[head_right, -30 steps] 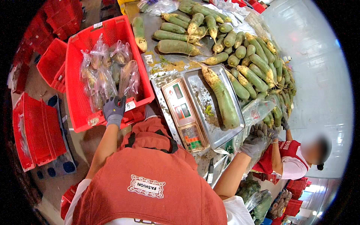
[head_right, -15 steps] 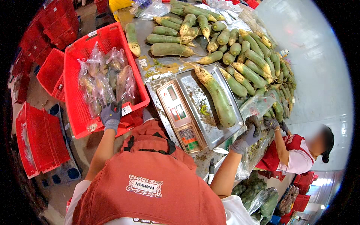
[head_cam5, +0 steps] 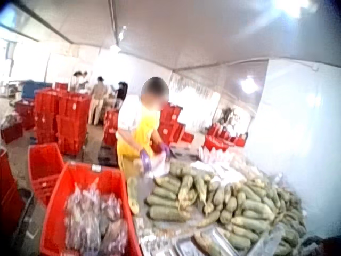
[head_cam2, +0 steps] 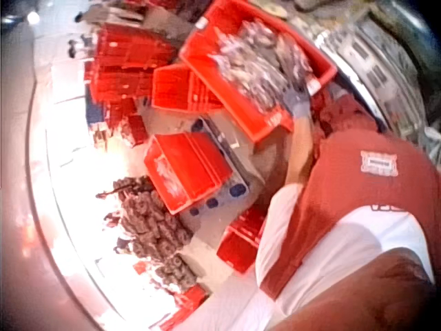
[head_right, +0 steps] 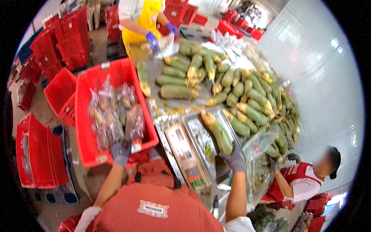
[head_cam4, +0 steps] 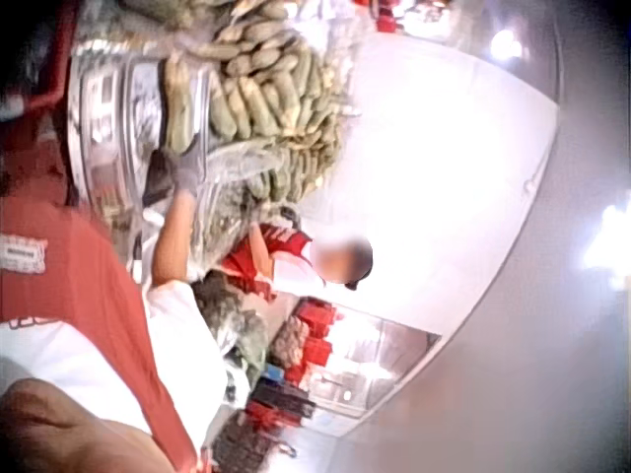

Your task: The person repeatedly picks up long green vegetables, peels them with a handheld peeler, and places the peeled items into a red crate. The process is continuous and repetitive, with the person handling each vegetable individually.

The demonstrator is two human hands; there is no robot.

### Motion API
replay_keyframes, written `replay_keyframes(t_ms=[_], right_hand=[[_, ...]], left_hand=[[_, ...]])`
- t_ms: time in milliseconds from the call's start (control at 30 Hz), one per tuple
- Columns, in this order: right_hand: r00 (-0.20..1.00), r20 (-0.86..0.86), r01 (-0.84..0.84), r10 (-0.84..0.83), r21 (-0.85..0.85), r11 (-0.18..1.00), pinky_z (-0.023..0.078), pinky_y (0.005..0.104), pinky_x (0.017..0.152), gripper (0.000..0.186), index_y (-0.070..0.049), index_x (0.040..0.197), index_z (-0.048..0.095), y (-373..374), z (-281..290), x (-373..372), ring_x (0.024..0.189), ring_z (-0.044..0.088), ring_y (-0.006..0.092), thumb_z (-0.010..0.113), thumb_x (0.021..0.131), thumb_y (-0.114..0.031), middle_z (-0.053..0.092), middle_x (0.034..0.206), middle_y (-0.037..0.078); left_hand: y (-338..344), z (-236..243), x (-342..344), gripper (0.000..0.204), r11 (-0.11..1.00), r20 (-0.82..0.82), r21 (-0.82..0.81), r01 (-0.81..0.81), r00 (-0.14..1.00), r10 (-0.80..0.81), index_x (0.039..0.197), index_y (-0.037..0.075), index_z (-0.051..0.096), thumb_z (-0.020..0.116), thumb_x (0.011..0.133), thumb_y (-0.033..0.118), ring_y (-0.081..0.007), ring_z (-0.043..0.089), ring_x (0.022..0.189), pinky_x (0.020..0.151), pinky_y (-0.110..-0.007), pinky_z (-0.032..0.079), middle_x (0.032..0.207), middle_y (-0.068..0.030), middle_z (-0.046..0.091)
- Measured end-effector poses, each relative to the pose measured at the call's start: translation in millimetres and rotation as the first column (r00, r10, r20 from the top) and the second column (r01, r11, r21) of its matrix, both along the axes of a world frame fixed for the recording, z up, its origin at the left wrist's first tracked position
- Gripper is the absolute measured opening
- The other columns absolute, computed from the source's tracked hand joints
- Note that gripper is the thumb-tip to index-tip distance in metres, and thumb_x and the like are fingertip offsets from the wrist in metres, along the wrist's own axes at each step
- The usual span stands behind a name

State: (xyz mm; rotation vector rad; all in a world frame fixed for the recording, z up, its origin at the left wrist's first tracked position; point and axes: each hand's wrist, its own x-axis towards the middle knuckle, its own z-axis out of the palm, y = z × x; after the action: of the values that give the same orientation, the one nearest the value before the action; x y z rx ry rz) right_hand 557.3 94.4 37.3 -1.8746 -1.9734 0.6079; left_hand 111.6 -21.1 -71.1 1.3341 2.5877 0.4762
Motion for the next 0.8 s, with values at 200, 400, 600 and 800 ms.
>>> replay_keyframes(t_ms=[200,400,600,800], right_hand=[[0.726,-0.538,0.206,-0.428,-0.424,0.882,0.048,0.0317,0.071,0.065,0.007,0.111,0.051,16,41,-17,0.084,0.059,0.0217,0.078,0.058,-0.019,0.059,0.099,0.014],[0.326,-0.821,-0.142,-0.468,-0.532,0.835,0.051,0.0348,0.065,0.045,0.001,0.11,0.052,101,67,-85,0.075,0.06,0.0219,0.065,0.076,-0.024,0.06,0.093,0.012],[0.326,-0.873,-0.166,-0.362,-0.43,0.888,0.049,0.0343,0.071,0.048,-0.001,0.111,0.053,274,50,-184,0.08,0.059,0.0237,0.064,0.076,-0.033,0.06,0.098,0.012],[0.84,-0.326,0.44,-0.435,-0.061,0.896,0.049,0.0402,0.071,0.078,0.003,0.13,0.029,370,-6,-235,0.089,0.055,0.0316,0.066,0.073,-0.036,0.052,0.113,0.02]], left_hand=[[-1,-9,-2,0.037,0.993,-0.073,0.098,0.066,0.996,-0.059,0.08,0.009,0.062,0.048,0.08,0.042,-0.0319,0.054,0.084,0.073,-0.043,0.043,0.086,-0.0141,0.058],[3,-14,-3,0.034,0.996,-0.093,0.021,0.089,0.992,-0.087,0.075,0.01,0.061,0.049,0.079,0.042,-0.0317,0.053,0.078,0.067,-0.045,0.042,0.08,-0.0134,0.056],[1,-15,-3,0.037,0.988,-0.22,-0.105,0.116,0.966,-0.137,0.084,0.012,0.063,0.049,0.078,0.045,-0.0307,0.052,0.086,0.074,-0.045,0.041,0.087,-0.0099,0.058],[-4,-18,-2,0.03,0.99,-0.093,0.026,0.141,0.986,-0.138,0.089,0.014,0.062,0.052,0.077,0.04,-0.0302,0.053,0.087,0.077,-0.047,0.038,0.088,-0.0107,0.059]])
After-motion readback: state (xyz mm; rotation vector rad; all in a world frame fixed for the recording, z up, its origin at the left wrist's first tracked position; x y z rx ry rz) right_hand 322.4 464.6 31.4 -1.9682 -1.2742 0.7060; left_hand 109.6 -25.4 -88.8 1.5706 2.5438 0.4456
